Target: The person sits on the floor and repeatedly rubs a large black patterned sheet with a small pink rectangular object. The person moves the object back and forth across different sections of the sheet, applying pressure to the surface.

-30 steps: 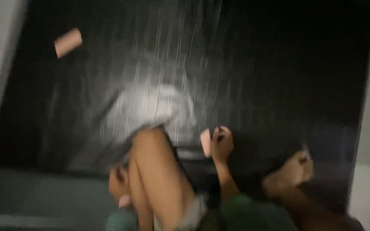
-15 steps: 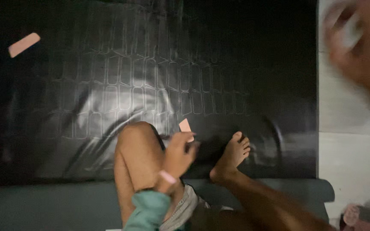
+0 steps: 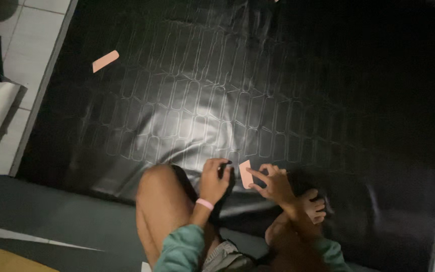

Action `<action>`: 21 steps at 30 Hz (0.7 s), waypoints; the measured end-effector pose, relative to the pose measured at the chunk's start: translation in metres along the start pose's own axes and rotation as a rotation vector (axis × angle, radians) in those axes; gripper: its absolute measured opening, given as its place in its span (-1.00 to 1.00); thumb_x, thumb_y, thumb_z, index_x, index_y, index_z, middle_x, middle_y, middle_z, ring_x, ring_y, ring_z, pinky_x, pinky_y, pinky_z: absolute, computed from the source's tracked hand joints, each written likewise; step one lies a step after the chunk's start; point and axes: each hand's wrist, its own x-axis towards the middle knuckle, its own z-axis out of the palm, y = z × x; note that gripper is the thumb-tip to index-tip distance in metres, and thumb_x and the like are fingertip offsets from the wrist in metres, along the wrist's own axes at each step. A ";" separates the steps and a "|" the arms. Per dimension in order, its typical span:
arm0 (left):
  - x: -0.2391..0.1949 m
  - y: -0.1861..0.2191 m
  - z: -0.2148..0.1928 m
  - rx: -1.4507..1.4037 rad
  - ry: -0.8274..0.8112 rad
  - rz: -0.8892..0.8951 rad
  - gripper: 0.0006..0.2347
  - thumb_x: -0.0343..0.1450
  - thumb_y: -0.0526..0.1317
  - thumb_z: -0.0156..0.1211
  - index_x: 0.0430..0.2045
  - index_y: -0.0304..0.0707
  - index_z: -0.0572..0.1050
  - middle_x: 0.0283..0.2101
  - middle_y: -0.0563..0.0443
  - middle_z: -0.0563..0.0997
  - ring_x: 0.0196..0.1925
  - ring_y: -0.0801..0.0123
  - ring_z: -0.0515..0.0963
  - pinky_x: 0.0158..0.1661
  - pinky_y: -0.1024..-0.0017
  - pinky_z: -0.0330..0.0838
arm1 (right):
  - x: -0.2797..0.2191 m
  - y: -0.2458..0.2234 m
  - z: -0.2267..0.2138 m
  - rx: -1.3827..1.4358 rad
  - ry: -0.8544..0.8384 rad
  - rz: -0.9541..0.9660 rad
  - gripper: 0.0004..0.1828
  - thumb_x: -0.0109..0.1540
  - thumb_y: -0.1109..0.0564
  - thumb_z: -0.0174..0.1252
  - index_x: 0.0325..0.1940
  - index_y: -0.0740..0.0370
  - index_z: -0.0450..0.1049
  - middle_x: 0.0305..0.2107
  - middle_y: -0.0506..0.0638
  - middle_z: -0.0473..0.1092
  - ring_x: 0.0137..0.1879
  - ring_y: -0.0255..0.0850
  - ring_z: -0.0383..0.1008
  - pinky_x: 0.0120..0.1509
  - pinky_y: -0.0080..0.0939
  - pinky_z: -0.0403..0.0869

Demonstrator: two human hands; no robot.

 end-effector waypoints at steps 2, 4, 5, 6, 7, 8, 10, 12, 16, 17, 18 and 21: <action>0.003 -0.016 0.005 0.113 -0.111 0.096 -0.74 0.34 -0.34 0.27 -0.08 -0.22 0.57 0.11 -0.24 0.48 0.20 -0.07 0.45 0.16 0.15 0.33 | 0.013 -0.008 0.009 0.020 0.019 0.013 -0.40 0.11 -0.26 0.36 0.22 -0.23 0.49 -0.17 0.01 0.36 -0.09 -0.02 0.42 -0.03 0.09 0.38; 0.000 -0.030 0.012 0.220 -0.254 0.161 -0.67 0.35 -0.31 0.26 0.03 -0.12 0.56 0.31 -0.24 0.37 0.37 -0.09 0.31 0.25 0.07 0.19 | 0.014 -0.009 0.019 0.005 0.031 0.096 -0.36 0.06 -0.29 0.39 0.20 -0.23 0.49 -0.16 0.01 0.35 -0.06 -0.01 0.42 -0.03 0.12 0.39; -0.002 -0.035 0.018 0.236 -0.266 0.149 -0.66 0.36 -0.29 0.27 0.05 -0.04 0.56 0.33 -0.22 0.34 0.41 -0.08 0.26 0.28 0.03 0.12 | 0.012 -0.007 0.022 -0.009 0.031 0.132 -0.34 0.03 -0.31 0.40 0.19 -0.24 0.48 -0.16 0.02 0.35 -0.05 0.00 0.42 -0.03 0.14 0.39; -0.003 -0.039 0.023 0.252 -0.279 0.136 -0.66 0.38 -0.28 0.27 0.07 0.04 0.55 0.36 -0.21 0.32 0.44 -0.06 0.22 0.30 -0.01 0.06 | 0.010 -0.005 0.025 -0.026 0.045 0.129 -0.34 0.05 -0.30 0.39 0.21 -0.24 0.47 -0.14 0.01 0.35 -0.05 0.00 0.42 -0.02 0.15 0.39; -0.005 -0.042 0.027 0.266 -0.295 0.125 -0.65 0.40 -0.26 0.28 0.09 0.12 0.55 0.38 -0.19 0.29 0.48 -0.05 0.17 0.33 -0.05 -0.01 | 0.006 -0.005 0.027 -0.043 0.061 0.129 -0.33 0.07 -0.30 0.39 0.24 -0.24 0.46 -0.12 0.00 0.35 -0.04 0.00 0.41 -0.01 0.17 0.38; -0.006 -0.043 0.030 0.266 -0.322 0.114 -0.63 0.40 -0.26 0.26 0.10 0.18 0.54 0.40 -0.19 0.27 0.49 -0.05 0.14 0.33 -0.07 -0.04 | 0.003 -0.004 0.028 -0.060 0.076 0.130 -0.32 0.08 -0.29 0.38 0.26 -0.24 0.45 -0.11 -0.01 0.36 -0.04 0.00 0.41 0.00 0.18 0.38; -0.003 -0.046 0.031 0.268 -0.377 0.107 -0.59 0.40 -0.28 0.24 0.14 0.30 0.52 0.43 -0.20 0.22 0.50 -0.06 0.08 0.33 -0.09 -0.11 | 0.004 -0.007 0.031 -0.022 0.128 0.109 -0.27 0.09 -0.30 0.37 0.31 -0.21 0.41 -0.10 -0.01 0.36 -0.02 0.00 0.41 -0.01 0.19 0.38; 0.000 -0.044 0.032 0.375 -0.483 0.059 -0.46 0.34 -0.36 0.21 0.21 0.35 0.48 0.43 -0.21 0.15 0.49 -0.09 0.03 0.30 -0.13 -0.15 | 0.005 -0.009 0.028 -0.016 0.121 0.124 -0.23 0.08 -0.32 0.37 0.34 -0.20 0.38 -0.09 0.00 0.36 -0.02 0.00 0.41 -0.01 0.21 0.38; 0.002 -0.044 0.032 0.211 -0.346 -0.007 -0.52 0.43 -0.33 0.19 0.25 0.29 0.45 0.47 -0.21 0.14 0.48 0.02 0.13 0.35 -0.06 -0.08 | 0.005 -0.009 0.025 -0.053 0.052 0.110 -0.23 0.03 -0.32 0.38 0.31 -0.27 0.39 -0.09 0.02 0.36 -0.04 0.00 0.41 0.00 0.23 0.37; 0.000 -0.045 0.032 0.262 -0.364 0.031 -0.50 0.39 -0.36 0.20 0.22 0.30 0.47 0.46 -0.19 0.16 0.50 0.00 0.13 0.34 -0.06 -0.07 | 0.003 -0.008 0.025 -0.058 0.045 0.074 -0.23 0.02 -0.32 0.38 0.30 -0.30 0.40 -0.09 0.02 0.36 -0.04 0.00 0.41 0.01 0.23 0.37; -0.002 -0.046 0.032 0.312 -0.383 0.069 -0.48 0.34 -0.38 0.20 0.19 0.31 0.49 0.46 -0.17 0.18 0.51 -0.02 0.12 0.34 -0.06 -0.07 | 0.002 -0.007 0.025 -0.076 0.065 0.087 -0.23 0.03 -0.33 0.38 0.31 -0.30 0.40 -0.08 0.02 0.36 -0.03 0.00 0.41 0.01 0.23 0.36; -0.006 -0.051 0.035 0.348 -0.324 0.140 -0.45 0.25 -0.41 0.21 0.11 0.28 0.54 0.41 -0.18 0.24 0.48 -0.05 0.17 0.30 -0.06 -0.03 | 0.002 -0.008 0.030 -0.093 0.123 0.113 -0.24 0.05 -0.35 0.38 0.32 -0.31 0.39 -0.04 0.02 0.36 0.01 0.01 0.41 -0.01 0.22 0.35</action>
